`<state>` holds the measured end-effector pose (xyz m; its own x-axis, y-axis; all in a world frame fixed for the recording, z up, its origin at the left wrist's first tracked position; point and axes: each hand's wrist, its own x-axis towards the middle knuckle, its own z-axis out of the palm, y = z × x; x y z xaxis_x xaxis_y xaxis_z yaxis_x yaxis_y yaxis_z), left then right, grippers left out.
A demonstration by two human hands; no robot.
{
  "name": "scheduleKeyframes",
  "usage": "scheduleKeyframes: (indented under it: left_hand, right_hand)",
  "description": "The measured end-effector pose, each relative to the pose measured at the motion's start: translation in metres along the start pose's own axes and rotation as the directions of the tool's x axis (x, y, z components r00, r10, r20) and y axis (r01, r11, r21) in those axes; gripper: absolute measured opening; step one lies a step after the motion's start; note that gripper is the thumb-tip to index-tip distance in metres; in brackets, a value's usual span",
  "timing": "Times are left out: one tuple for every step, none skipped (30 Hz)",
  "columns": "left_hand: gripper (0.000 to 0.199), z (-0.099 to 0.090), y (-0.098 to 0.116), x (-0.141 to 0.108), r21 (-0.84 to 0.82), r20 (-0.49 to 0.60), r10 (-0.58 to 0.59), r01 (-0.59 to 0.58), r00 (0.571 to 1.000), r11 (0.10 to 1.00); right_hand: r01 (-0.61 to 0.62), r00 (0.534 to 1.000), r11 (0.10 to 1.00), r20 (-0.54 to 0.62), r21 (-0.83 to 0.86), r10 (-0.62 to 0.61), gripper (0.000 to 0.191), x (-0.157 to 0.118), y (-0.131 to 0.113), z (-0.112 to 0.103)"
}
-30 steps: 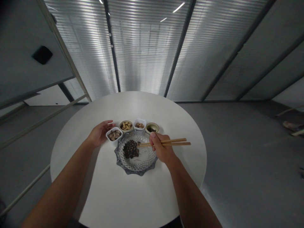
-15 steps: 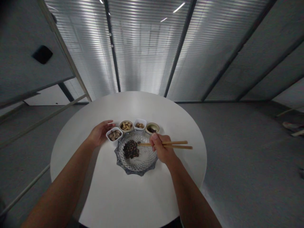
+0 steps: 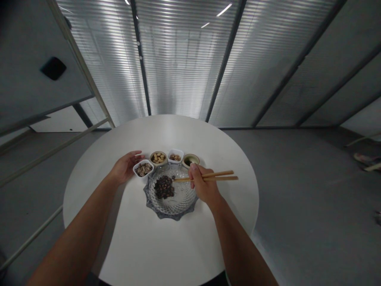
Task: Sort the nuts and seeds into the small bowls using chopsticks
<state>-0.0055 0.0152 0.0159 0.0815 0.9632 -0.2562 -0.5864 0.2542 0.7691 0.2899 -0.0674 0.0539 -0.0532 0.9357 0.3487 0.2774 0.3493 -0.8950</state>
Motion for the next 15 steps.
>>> scheduleKeyframes:
  left_hand:
    - [0.018,0.0002,0.0001,-0.0003,0.001,0.000,0.002,-0.002,1.000,1.000]
    - [0.018,0.0005,0.0002,-0.0006,0.002,0.003,0.004,-0.004,1.000,1.000]
    - [0.018,0.0008,0.0003,-0.0008,0.002,0.003,0.005,-0.005,1.000,1.000]
    - [0.019,0.0011,0.0004,-0.0009,0.003,0.003,0.004,-0.004,1.000,1.000]
    - [0.019,0.0013,0.0004,-0.0010,0.004,0.001,0.002,-0.002,1.000,1.000]
    - [0.019,0.0014,0.0004,-0.0010,0.005,-0.002,-0.002,0.002,1.000,1.000]
    - [0.019,0.0014,0.0005,-0.0009,0.006,-0.005,-0.005,0.005,1.000,1.000]
    - [0.020,0.0014,0.0005,-0.0009,0.006,-0.007,-0.007,0.007,1.000,1.000]
    - [0.020,0.0014,0.0005,-0.0008,0.005,-0.007,-0.008,0.008,1.000,1.000]
    - [0.020,0.0013,0.0006,-0.0008,0.002,-0.004,-0.009,0.009,1.000,1.000]
    - [0.020,0.0012,0.0007,-0.0007,-0.002,0.000,-0.008,0.008,1.000,1.000]
    - [0.020,0.0011,0.0007,-0.0007,-0.006,0.004,-0.008,0.008,1.000,1.000]
    - [0.019,0.0010,0.0008,-0.0006,-0.010,0.006,-0.011,0.011,1.000,1.000]
    - [0.019,0.0008,0.0008,-0.0004,-0.011,0.006,-0.016,0.016,1.000,1.000]
    - [0.019,0.0005,0.0008,-0.0002,-0.012,0.006,-0.020,0.020,1.000,1.000]
  right_hand:
    - [0.001,1.000,1.000,-0.002,0.005,-0.001,0.047,0.0000,0.0004,0.0001]
    - [0.001,1.000,1.000,-0.005,0.013,-0.001,0.047,0.0000,0.0009,0.0001]
    - [0.001,1.000,1.000,-0.009,0.023,-0.001,0.047,0.0002,0.0015,0.0001]
    - [0.000,1.000,0.999,-0.014,0.034,0.000,0.047,0.0005,0.0023,0.0001]
    - [-0.001,1.000,0.999,-0.022,0.046,0.003,0.047,0.0010,0.0030,0.0002]
    - [-0.005,0.999,0.998,-0.035,0.058,0.007,0.048,0.0015,0.0035,0.0004]
    - [-0.011,0.998,0.997,-0.053,0.072,0.014,0.048,0.0022,0.0038,0.0007]
    - [-0.018,0.997,0.996,-0.076,0.088,0.024,0.048,0.0029,0.0036,0.0011]
    - [-0.025,0.994,0.994,-0.103,0.110,0.037,0.049,0.0037,0.0030,0.0016]
    - [-0.032,0.990,0.990,-0.135,0.136,0.050,0.049,0.0046,0.0020,0.0022]
    - [-0.035,0.984,0.986,-0.167,0.165,0.062,0.049,0.0056,0.0006,0.0028]
    - [-0.035,0.978,0.981,-0.196,0.193,0.073,0.048,0.0066,-0.0011,0.0034]
    - [-0.032,0.971,0.975,-0.223,0.218,0.082,0.048,0.0076,-0.0028,0.0039]
    - [-0.031,0.964,0.971,-0.248,0.236,0.091,0.048,0.0085,-0.0045,0.0042]
    - [-0.030,0.958,0.968,-0.270,0.249,0.099,0.048,0.0093,-0.0061,0.0045]
